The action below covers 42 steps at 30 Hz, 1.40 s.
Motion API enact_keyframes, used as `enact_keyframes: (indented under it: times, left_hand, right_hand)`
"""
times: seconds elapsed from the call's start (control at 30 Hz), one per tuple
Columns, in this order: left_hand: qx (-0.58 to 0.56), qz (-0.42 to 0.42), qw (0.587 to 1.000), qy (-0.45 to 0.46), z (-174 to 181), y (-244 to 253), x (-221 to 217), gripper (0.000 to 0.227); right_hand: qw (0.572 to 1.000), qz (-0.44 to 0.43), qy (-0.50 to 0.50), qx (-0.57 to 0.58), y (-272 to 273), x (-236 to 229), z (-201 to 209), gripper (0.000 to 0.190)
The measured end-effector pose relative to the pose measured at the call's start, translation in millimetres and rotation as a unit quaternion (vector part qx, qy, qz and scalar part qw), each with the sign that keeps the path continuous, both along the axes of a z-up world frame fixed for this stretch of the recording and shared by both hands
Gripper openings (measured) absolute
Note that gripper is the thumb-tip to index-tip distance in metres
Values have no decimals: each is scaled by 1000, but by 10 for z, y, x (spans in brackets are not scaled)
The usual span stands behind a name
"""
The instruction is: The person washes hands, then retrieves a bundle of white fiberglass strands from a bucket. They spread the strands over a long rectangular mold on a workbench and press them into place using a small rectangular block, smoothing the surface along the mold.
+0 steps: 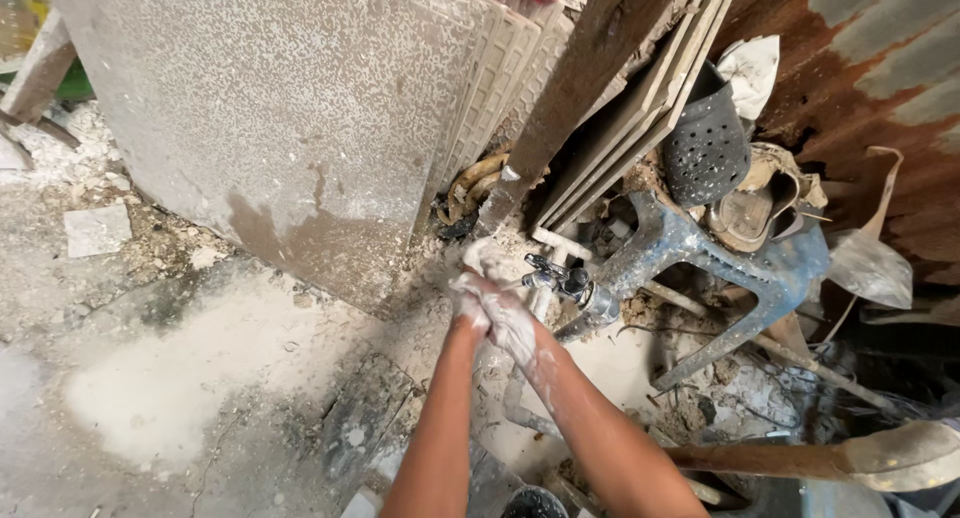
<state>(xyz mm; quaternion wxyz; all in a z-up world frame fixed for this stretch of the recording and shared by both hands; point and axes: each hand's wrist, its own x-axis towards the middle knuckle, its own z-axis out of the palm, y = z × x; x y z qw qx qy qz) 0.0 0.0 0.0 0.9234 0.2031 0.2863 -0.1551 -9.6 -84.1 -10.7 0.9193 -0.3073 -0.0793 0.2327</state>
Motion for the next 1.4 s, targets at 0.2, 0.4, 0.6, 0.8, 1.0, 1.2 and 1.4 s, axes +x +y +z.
enact_keyframes:
  times: [0.2, 0.4, 0.6, 0.8, 1.0, 1.2, 1.4]
  left_hand:
    - [203, -53, 943, -257, 1177, 265, -453, 25]
    - [361, 28, 930, -60, 1628, 233, -851, 60]
    - [362, 31, 932, 6, 1945, 374, -877, 62]
    - [258, -52, 963, -47, 1954, 310, -522, 46]
    - [169, -122, 978, 25, 1766, 100, -169, 43]
    - [27, -74, 996, 46, 1558, -45, -86, 47]
    - [263, -119, 953, 94, 578, 312, 147, 29]
  right_hand:
    - [957, -26, 108, -267, 228, 197, 622, 39]
    - [867, 25, 162, -471, 600, 228, 1031, 38]
    - [864, -99, 79, -487, 862, 292, 1024, 33]
    - [939, -258, -151, -172, 908, -31, 1185, 89]
    - [914, -74, 21, -398, 280, 194, 1133, 76]
    - [848, -35, 2, -528, 122, 87, 1418, 43]
    - [888, 60, 117, -441, 379, -520, 2175, 68]
